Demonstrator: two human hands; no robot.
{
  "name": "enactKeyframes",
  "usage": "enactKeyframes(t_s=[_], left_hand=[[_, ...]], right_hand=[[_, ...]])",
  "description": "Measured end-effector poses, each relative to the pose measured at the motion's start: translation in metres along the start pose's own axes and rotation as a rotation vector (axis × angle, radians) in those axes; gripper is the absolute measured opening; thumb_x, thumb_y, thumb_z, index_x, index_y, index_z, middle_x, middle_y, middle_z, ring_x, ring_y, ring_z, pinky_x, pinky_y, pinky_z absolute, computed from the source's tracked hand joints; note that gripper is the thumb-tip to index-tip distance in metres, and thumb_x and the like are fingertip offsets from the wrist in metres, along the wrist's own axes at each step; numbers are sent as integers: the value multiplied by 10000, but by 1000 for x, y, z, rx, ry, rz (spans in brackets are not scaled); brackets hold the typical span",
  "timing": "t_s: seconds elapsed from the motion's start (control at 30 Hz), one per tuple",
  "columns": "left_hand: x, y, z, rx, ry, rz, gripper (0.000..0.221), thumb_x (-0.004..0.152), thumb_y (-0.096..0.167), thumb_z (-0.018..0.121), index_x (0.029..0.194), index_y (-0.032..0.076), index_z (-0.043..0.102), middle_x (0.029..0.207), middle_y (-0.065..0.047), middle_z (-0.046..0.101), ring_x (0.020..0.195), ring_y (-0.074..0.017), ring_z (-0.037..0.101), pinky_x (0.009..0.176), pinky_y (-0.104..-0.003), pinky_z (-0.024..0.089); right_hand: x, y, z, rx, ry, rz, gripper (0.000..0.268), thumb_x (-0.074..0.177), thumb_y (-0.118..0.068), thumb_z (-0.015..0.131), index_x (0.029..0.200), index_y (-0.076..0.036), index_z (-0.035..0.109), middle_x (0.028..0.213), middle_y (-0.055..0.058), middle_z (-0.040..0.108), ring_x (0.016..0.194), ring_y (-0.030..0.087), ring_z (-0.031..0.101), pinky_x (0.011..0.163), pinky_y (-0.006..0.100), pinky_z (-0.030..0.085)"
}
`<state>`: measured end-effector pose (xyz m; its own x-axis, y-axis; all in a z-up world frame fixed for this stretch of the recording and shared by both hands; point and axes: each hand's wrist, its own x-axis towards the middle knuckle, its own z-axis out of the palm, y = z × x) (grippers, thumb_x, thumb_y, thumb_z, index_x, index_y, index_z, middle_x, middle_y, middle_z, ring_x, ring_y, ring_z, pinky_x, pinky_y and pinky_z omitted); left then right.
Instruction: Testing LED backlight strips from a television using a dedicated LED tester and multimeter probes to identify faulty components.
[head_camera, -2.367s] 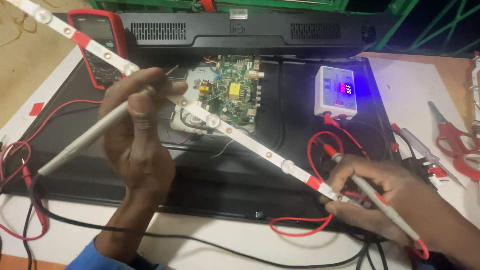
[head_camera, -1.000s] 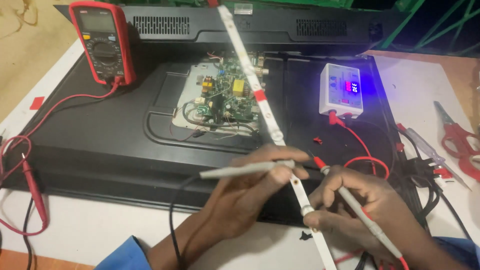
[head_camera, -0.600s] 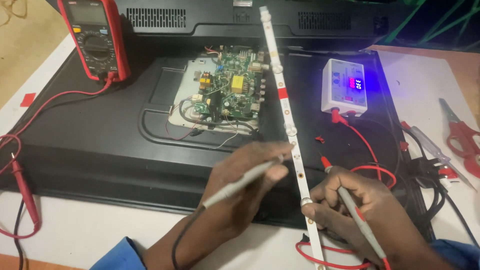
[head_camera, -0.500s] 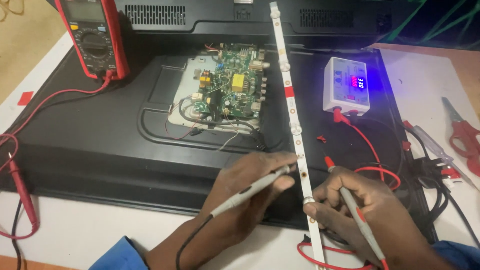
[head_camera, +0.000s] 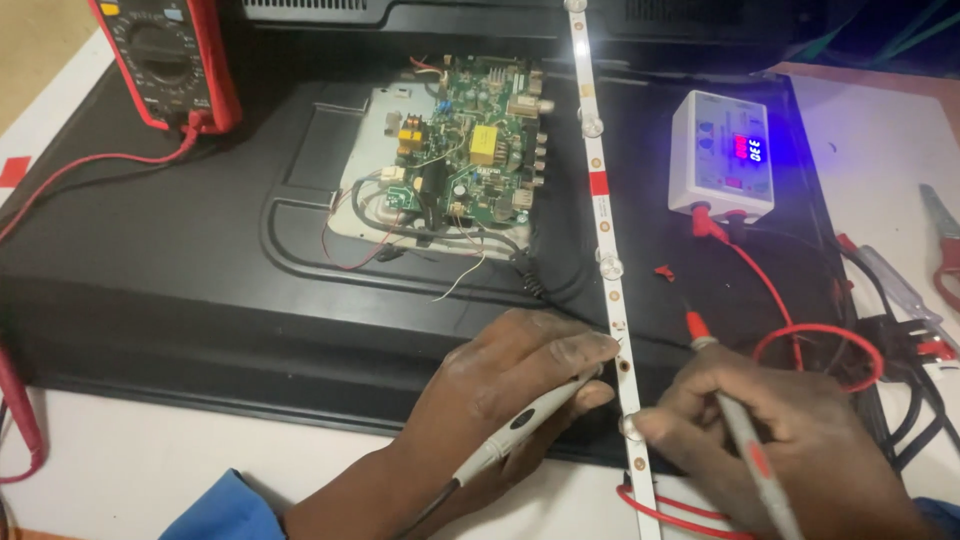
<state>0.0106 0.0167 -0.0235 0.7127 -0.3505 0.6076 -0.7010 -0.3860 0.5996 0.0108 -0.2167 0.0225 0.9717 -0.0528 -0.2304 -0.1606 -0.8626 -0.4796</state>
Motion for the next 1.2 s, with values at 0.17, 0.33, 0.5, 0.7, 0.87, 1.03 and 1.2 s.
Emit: enactKeyframes(t_s=[0.17, 0.33, 0.5, 0.7, 0.87, 1.03, 1.2], left_hand=[[4, 2, 3, -7, 83, 35, 189, 1057, 184, 599, 1209, 82, 645, 1137, -65, 714, 1038, -234, 699, 935, -343, 576], [6, 3, 2, -52, 90, 62, 256, 1076, 194, 520, 1222, 15, 632, 1206, -147, 719, 1125, -314, 717, 996, -401, 594], [0, -4, -3, -93, -133, 21, 479, 1078, 350, 332, 1390, 55, 542, 1453, -167, 629, 1503, -428, 469, 1187, -499, 478], [2, -9, 14, 57, -37, -31, 301, 985, 126, 715, 1276, 131, 639, 1316, -33, 721, 1406, -270, 583, 1037, -387, 562], [6, -4, 9, 71, -34, -53, 285, 1045, 280, 568, 1255, 98, 635, 1302, -23, 705, 1369, -209, 600, 1011, -379, 567], [6, -2, 8, 38, 1, -13, 354, 1079, 308, 460, 1245, 43, 625, 1265, -55, 725, 1352, -274, 626, 1028, -401, 587], [7, -1, 7, -14, 22, 18, 419, 1099, 331, 371, 1185, 6, 621, 1248, -123, 728, 1330, -354, 645, 1017, -464, 603]], right_hand=[[-6, 13, 5, 283, 137, -309, 265, 885, -334, 577, 984, -143, 732, 733, -1, 805, 575, 120, 720, 636, 270, 564], [-10, 5, 17, 663, 199, -339, 601, 851, -393, 533, 1307, -1, 545, 868, 170, 705, 657, 221, 659, 654, 316, 561], [-11, 2, 19, 511, 262, -241, 347, 864, -212, 640, 1160, -35, 676, 829, 125, 827, 823, 169, 812, 813, 282, 627], [-17, -7, 22, 471, 329, -304, 289, 840, -138, 658, 1068, 30, 714, 902, 145, 829, 791, 185, 822, 787, 278, 645], [-19, -10, 23, 346, 395, -304, 110, 781, -78, 775, 868, -16, 752, 815, 61, 816, 707, 108, 738, 700, 244, 553], [-16, -5, 25, 323, 377, -300, 93, 769, -84, 786, 839, -39, 744, 777, 31, 799, 662, 81, 678, 667, 225, 511], [-13, -3, 28, 292, 380, -276, 112, 761, -92, 810, 835, -44, 742, 789, 25, 789, 724, 77, 737, 702, 213, 537]])
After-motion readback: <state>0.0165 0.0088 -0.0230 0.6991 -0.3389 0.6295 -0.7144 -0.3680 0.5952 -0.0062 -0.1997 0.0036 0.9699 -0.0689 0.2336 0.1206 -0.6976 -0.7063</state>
